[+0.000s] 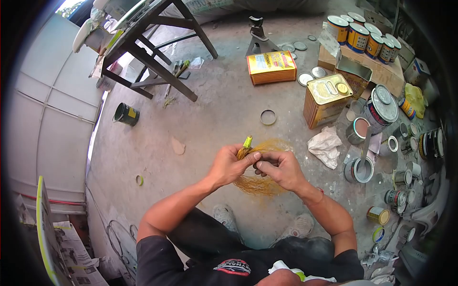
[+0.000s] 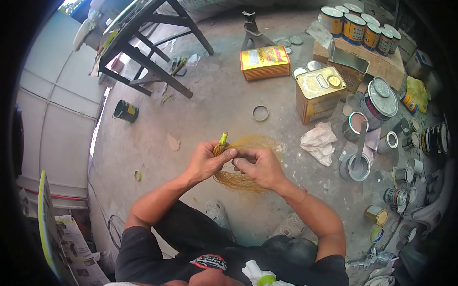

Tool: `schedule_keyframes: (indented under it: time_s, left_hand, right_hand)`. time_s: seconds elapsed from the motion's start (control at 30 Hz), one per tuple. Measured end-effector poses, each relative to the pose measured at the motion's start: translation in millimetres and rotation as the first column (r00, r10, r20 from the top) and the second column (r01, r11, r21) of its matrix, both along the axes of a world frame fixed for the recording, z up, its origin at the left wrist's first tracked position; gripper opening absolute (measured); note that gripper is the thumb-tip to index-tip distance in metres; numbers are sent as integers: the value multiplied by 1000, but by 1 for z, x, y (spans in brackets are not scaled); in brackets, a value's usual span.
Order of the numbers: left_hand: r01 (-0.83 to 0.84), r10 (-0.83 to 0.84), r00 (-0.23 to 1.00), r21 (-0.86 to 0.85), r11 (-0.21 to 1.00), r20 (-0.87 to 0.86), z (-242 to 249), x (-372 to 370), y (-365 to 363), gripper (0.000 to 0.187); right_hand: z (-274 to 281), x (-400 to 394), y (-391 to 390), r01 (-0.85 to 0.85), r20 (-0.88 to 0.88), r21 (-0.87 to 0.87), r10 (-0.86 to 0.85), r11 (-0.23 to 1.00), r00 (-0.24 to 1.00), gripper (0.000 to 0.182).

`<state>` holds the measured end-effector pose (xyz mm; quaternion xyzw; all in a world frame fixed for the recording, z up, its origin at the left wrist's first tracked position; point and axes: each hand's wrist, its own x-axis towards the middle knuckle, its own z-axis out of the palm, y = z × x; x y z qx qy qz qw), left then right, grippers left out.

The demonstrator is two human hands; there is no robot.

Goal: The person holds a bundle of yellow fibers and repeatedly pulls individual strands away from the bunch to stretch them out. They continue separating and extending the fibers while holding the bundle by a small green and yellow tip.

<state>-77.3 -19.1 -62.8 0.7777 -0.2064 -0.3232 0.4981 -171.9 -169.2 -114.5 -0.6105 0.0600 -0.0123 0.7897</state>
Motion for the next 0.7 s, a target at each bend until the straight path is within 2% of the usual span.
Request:
schedule_keyframes:
  time_s: [0.07, 0.13, 0.2, 0.23, 0.3, 0.37, 0.43, 0.47, 0.5, 0.53, 0.57, 0.6, 0.67, 0.7]
  left_hand:
    - [4, -4, 1000, -14, 1000, 10, -5, 0, 0, 23]
    - [11, -10, 1000, -33, 999, 14, -13, 0, 1, 22]
    - [103, -95, 964, -21, 994, 249, -18, 1, 4, 23]
    - [110, -101, 966, -27, 994, 240, -19, 2, 5, 23]
    - [-131, 148, 975, -109, 985, 166, -1, 6, 5, 22]
    - [-309, 333, 933, -171, 935, 137, 23, 34, 16, 25]
    - [-422, 470, 869, -266, 867, 156, 24, 72, 40, 29]
    - [-492, 548, 827, -311, 813, 126, 24, 91, 54, 29]
    - [-555, 619, 780, -352, 754, 95, 23, 109, 69, 29]
    - [-636, 718, 688, -389, 667, 105, 23, 127, 85, 29]
    - [-702, 805, 583, -430, 568, 111, 23, 143, 104, 29]
    - [-704, 810, 574, -431, 565, 124, 22, 162, 133, 29]
    - [-801, 973, 231, -567, 191, 1, 24, 190, 180, 31]
    - [-798, 974, 225, -573, 187, 4, 25, 186, 183, 31]
  right_hand:
    - [-2, -2, 0, 23, -78, -37, -26, 999, 997, 27]
    - [-6, 1, -1, 46, -72, -61, -50, 997, 996, 25]
    - [-7, -2, -2, 76, -73, -92, -83, 993, 994, 24]
    - [-3, -4, -2, 70, -79, -102, -79, 992, 994, 24]
    - [-7, -10, -4, 72, -96, -108, -83, 992, 992, 23]
    - [-28, -17, -13, 62, -130, -162, -83, 985, 988, 22]
    - [-55, -28, -19, 106, -185, -187, -141, 977, 973, 22]
    - [-72, -34, -23, 150, -232, -215, -199, 965, 952, 24]
    - [-89, -41, -30, 123, -238, -347, -214, 930, 947, 24]
    - [-105, -48, -38, 94, -240, -472, -230, 877, 943, 25]
    - [-116, -55, -44, 96, -256, -517, -260, 851, 931, 26]
    - [-129, -61, -53, 98, -269, -560, -292, 823, 918, 27]
    - [-173, -82, -84, 18, -377, -632, -328, 775, 866, 29]
    - [-195, -98, -102, -1, -421, -673, -381, 740, 823, 27]
